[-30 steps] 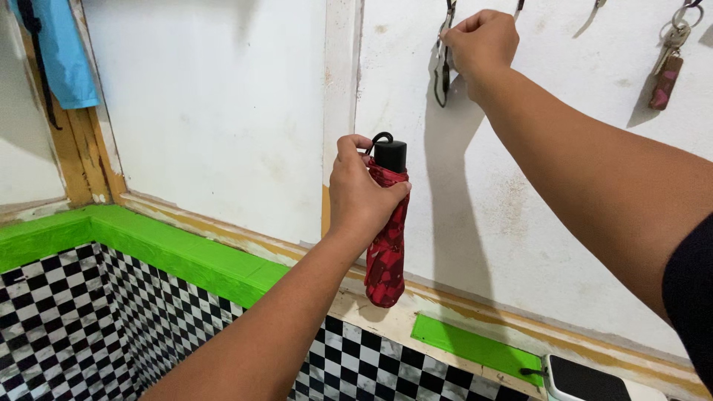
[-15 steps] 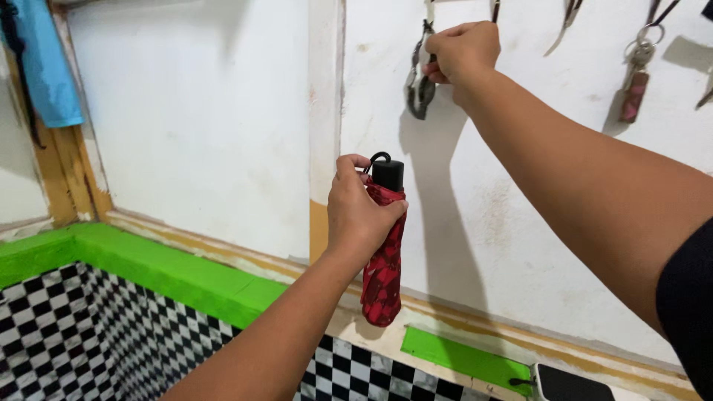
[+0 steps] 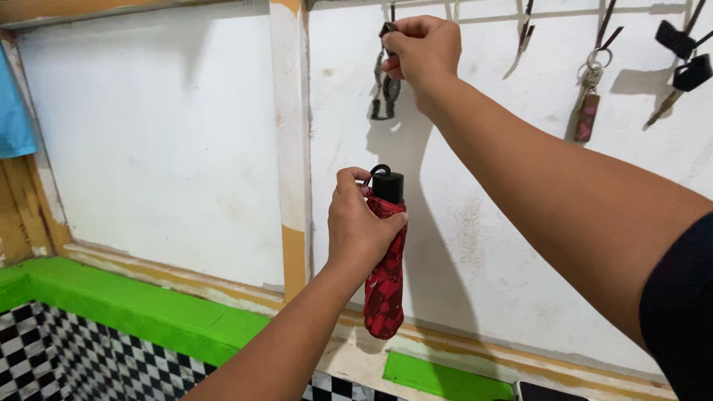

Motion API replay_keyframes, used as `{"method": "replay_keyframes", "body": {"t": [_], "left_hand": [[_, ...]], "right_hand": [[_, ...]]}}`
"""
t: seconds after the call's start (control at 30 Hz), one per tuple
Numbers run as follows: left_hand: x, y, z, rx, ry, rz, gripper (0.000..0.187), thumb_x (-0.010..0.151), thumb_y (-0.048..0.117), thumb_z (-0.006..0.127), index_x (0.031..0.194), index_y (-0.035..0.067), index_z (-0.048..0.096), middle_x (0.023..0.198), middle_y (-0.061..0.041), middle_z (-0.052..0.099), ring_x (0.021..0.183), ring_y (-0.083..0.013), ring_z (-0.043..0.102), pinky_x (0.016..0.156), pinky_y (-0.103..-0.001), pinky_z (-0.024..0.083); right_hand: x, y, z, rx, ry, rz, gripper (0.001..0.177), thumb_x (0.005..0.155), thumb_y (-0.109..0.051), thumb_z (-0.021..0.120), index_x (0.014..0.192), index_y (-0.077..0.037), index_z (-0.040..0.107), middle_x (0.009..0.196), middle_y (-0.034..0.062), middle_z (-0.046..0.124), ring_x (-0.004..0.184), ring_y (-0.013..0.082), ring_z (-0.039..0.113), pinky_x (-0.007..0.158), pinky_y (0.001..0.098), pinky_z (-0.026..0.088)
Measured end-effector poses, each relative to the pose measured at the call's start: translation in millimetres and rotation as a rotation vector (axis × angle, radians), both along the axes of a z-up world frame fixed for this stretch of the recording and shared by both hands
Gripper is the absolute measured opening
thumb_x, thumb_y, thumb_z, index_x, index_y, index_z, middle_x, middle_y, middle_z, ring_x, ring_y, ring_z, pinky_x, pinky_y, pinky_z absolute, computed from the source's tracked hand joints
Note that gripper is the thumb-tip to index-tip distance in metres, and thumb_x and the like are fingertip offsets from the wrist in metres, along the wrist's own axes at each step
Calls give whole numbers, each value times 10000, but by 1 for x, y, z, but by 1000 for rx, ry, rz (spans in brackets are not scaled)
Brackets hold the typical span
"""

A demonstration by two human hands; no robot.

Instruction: The person opens a small backpack on a bed and takes out a small bottle, placing it on a nearby side table with other personal items. They then zip the backpack closed, walk to a wall hook rack, hang a key strap and adjust a folded umbrella on the hooks, and finally touch two phones resting on a ledge.

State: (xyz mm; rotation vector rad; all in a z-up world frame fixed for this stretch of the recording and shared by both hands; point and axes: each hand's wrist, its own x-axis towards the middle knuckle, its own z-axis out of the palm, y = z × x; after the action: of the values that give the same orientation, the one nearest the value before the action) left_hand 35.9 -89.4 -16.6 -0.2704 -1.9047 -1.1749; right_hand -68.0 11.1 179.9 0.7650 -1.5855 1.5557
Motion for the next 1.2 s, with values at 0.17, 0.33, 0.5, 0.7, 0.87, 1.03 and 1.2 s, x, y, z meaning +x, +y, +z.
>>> {"method": "replay_keyframes", "body": {"t": [0.17, 0.33, 0.5, 0.7, 0.87, 1.03, 1.2], "left_hand": [[-3, 10, 0, -1, 0, -45, 765, 630, 163, 913, 1217, 63, 433, 1113, -151, 588, 1031, -298, 641, 893, -414, 546], [-3, 25, -2, 7, 16, -65, 769, 618, 150, 921, 1216, 59, 446, 1095, -152, 608, 1014, -302, 644, 884, -419, 544], [-4, 44, 3, -12, -15, -87, 753, 633, 150, 919, 1212, 61, 446, 1095, -148, 610, 1006, -293, 653, 880, -413, 549], [-1, 74, 12, -26, -24, -155, 748, 650, 147, 911, 1221, 66, 434, 1113, -144, 604, 1024, -276, 650, 882, -402, 559], [3, 97, 9, -33, 15, -207, 743, 661, 152, 911, 1222, 65, 432, 1123, -149, 601, 1041, -288, 639, 891, -410, 548], [3, 120, 9, -53, -50, -265, 748, 653, 172, 904, 1224, 89, 428, 1134, -137, 596, 1060, -280, 642, 896, -405, 552], [1, 138, 7, -45, 53, -269, 756, 634, 173, 927, 1206, 74, 443, 1125, -151, 605, 1061, -303, 632, 909, -420, 536]], "right_hand": [[12, 10, 5, -41, 31, 72, 121, 845, -51, 759, 959, -19, 733, 802, 65, 759, 618, 122, 747, 523, 247, 596], [34, 35, 4, -26, 52, 52, 90, 852, -58, 758, 936, -32, 744, 786, 54, 747, 591, 115, 717, 505, 251, 560], [55, 73, -8, 67, 44, -97, 111, 838, -87, 778, 944, -61, 761, 784, 23, 740, 599, 82, 638, 541, 242, 536], [78, 125, -26, 115, -1, -182, 145, 827, -106, 798, 960, -53, 773, 845, 18, 755, 689, 66, 641, 609, 245, 525], [97, 156, -37, 132, -73, -280, 136, 827, -68, 775, 959, -71, 744, 842, 39, 771, 705, 85, 744, 617, 230, 570], [111, 183, -41, 115, -78, -294, 132, 835, -39, 778, 961, -54, 742, 857, 39, 764, 723, 102, 719, 565, 238, 514], [122, 199, -38, 113, -75, -356, 135, 834, -43, 776, 960, -74, 739, 858, 31, 766, 728, 94, 729, 580, 237, 511]]}}
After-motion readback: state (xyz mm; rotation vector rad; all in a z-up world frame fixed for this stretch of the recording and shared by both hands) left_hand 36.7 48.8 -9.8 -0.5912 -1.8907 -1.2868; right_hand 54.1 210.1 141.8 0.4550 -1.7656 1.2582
